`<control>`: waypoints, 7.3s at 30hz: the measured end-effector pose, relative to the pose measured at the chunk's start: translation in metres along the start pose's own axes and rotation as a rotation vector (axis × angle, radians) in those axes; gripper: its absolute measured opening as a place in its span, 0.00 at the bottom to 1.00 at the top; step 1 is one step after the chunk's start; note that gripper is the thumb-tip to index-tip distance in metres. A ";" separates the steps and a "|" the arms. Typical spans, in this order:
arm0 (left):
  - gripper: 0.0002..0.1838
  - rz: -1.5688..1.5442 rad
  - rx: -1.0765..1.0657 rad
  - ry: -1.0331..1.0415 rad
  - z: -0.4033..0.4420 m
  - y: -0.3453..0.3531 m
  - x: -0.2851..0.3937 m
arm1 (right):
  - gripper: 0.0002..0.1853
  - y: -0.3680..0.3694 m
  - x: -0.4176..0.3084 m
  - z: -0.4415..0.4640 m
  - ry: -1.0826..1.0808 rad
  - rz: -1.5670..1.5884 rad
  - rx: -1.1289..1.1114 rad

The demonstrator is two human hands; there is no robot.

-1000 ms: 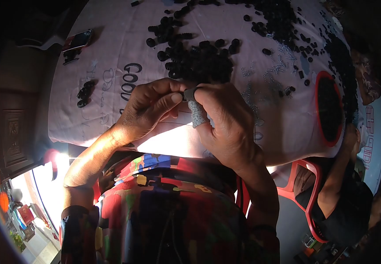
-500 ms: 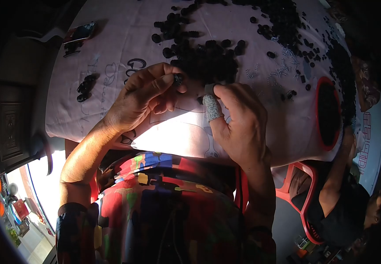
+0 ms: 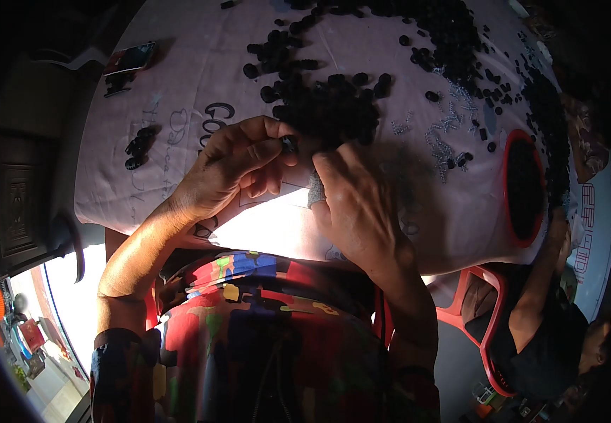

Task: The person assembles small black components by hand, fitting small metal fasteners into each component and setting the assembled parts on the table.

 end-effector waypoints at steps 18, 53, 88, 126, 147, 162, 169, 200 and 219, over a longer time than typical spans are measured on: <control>0.13 0.184 0.002 -0.050 0.001 0.010 -0.006 | 0.09 0.003 0.022 -0.025 0.172 0.868 0.443; 0.08 0.329 0.129 0.097 0.003 0.019 -0.010 | 0.10 0.009 0.034 -0.025 0.145 0.619 0.401; 0.08 0.382 0.071 0.031 0.008 0.022 -0.003 | 0.09 0.008 0.037 -0.033 0.182 0.653 0.370; 0.09 0.275 0.179 0.066 0.004 0.014 -0.011 | 0.12 -0.008 0.021 0.005 0.123 0.382 0.236; 0.07 0.267 0.144 0.096 0.000 0.017 -0.008 | 0.11 -0.004 0.020 0.000 0.080 0.470 0.215; 0.10 0.110 0.056 -0.030 0.004 0.012 -0.006 | 0.15 0.000 0.024 -0.005 0.006 0.480 0.369; 0.12 0.111 0.035 -0.029 0.004 0.009 -0.007 | 0.18 -0.002 0.017 -0.009 0.011 0.503 0.322; 0.17 0.100 -0.005 -0.118 0.001 0.010 -0.002 | 0.27 -0.007 0.005 0.010 -0.264 0.025 0.337; 0.13 0.166 0.034 -0.058 0.000 0.016 -0.007 | 0.21 -0.003 0.005 0.003 -0.387 -0.049 0.386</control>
Point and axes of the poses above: each hand's wrist, its own z-axis towards the middle knuckle, its own y-axis out of the palm, x = y × z, the point moved 5 cm from there along z, towards the middle knuckle, and after that the axes turned 11 degrees about -y, right-handed, at the moved point
